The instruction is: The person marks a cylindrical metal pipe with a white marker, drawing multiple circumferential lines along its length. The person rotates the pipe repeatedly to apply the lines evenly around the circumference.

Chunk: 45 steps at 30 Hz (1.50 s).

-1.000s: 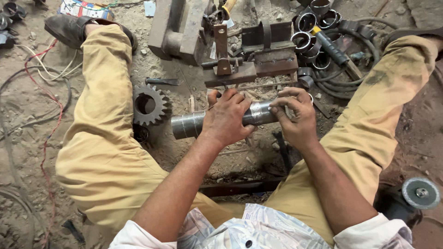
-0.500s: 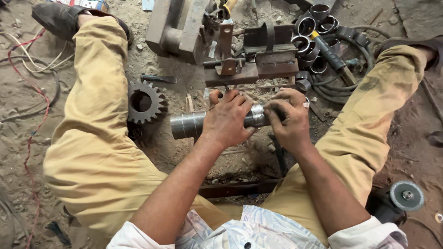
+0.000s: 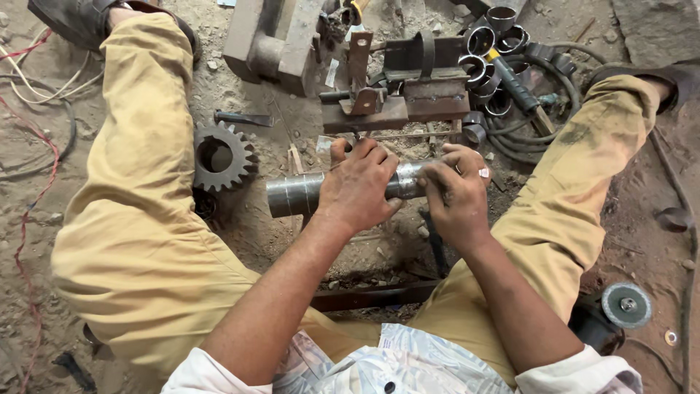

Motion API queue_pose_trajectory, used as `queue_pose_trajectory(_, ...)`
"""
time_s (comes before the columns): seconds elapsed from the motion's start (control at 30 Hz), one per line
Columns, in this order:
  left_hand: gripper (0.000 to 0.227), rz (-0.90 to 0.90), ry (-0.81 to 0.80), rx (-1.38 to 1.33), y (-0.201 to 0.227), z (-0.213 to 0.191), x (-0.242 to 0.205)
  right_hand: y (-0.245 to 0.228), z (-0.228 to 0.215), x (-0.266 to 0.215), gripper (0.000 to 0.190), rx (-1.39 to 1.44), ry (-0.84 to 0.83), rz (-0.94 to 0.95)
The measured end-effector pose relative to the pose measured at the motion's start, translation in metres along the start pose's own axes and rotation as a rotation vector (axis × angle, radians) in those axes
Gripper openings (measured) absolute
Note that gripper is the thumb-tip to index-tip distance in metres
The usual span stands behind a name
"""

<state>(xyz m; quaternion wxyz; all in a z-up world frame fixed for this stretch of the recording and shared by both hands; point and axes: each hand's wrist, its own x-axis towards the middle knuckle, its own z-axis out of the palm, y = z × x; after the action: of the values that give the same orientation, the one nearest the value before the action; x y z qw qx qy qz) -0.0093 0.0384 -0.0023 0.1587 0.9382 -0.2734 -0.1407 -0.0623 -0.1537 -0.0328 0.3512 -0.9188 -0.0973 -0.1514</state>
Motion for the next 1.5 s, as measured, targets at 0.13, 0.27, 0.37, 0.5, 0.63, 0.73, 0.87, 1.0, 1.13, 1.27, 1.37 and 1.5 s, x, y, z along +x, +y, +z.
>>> queue_pose_trajectory(0.13, 0.071, -0.011, -0.032, 0.015, 0.001, -0.001, 0.001, 0.0, 0.004, 0.011, 0.018, -0.051, 0.011, 0.023)
queue_pose_trajectory(0.27, 0.072, -0.018, -0.051, 0.046, 0.001, 0.0, 0.002, 0.0, 0.001, 0.01, 0.017, -0.094, -0.009, 0.007)
queue_pose_trajectory(0.37, 0.072, -0.015, -0.044, 0.045, 0.0, 0.002, 0.002, -0.002, -0.001, 0.002, 0.017, -0.035, -0.02, 0.017)
queue_pose_trajectory(0.5, 0.073, -0.022, -0.056, 0.068, 0.0, 0.003, 0.003, -0.002, -0.001, 0.003, 0.016, -0.017, -0.026, 0.024)
queue_pose_trajectory(0.63, 0.071, -0.025, -0.086, 0.087, 0.0, 0.005, 0.003, 0.003, 0.003, 0.012, 0.015, -0.06, -0.017, 0.027)
queue_pose_trajectory(0.73, 0.074, -0.016, -0.065, 0.085, -0.001, 0.006, 0.004, 0.005, 0.004, 0.005, 0.012, -0.042, -0.022, 0.027)
queue_pose_trajectory(0.87, 0.074, -0.023, -0.056, 0.052, -0.002, 0.009, 0.004, 0.002, 0.003, -0.025, 0.007, -0.099, 0.006, -0.012)
queue_pose_trajectory(1.0, 0.074, -0.04, -0.06, 0.008, -0.003, 0.01, 0.004, 0.021, -0.003, -0.029, 0.007, 0.019, 0.197, 0.046)
queue_pose_trajectory(1.13, 0.071, -0.02, -0.008, 0.028, -0.001, 0.006, 0.004, 0.043, -0.004, -0.024, 0.007, 0.364, 0.274, 0.309)
queue_pose_trajectory(1.27, 0.069, -0.025, -0.001, 0.026, 0.003, 0.001, 0.002, 0.054, 0.013, -0.029, 0.012, 0.578, 0.267, 0.424)
queue_pose_trajectory(1.37, 0.069, -0.028, 0.012, -0.001, 0.005, -0.001, 0.002, 0.063, 0.018, -0.032, 0.01, 0.87, 0.199, 0.58)
queue_pose_trajectory(1.5, 0.072, -0.034, 0.034, -0.044, 0.007, -0.002, 0.002, 0.068, 0.014, -0.03, 0.01, 0.919, 0.158, 0.57)
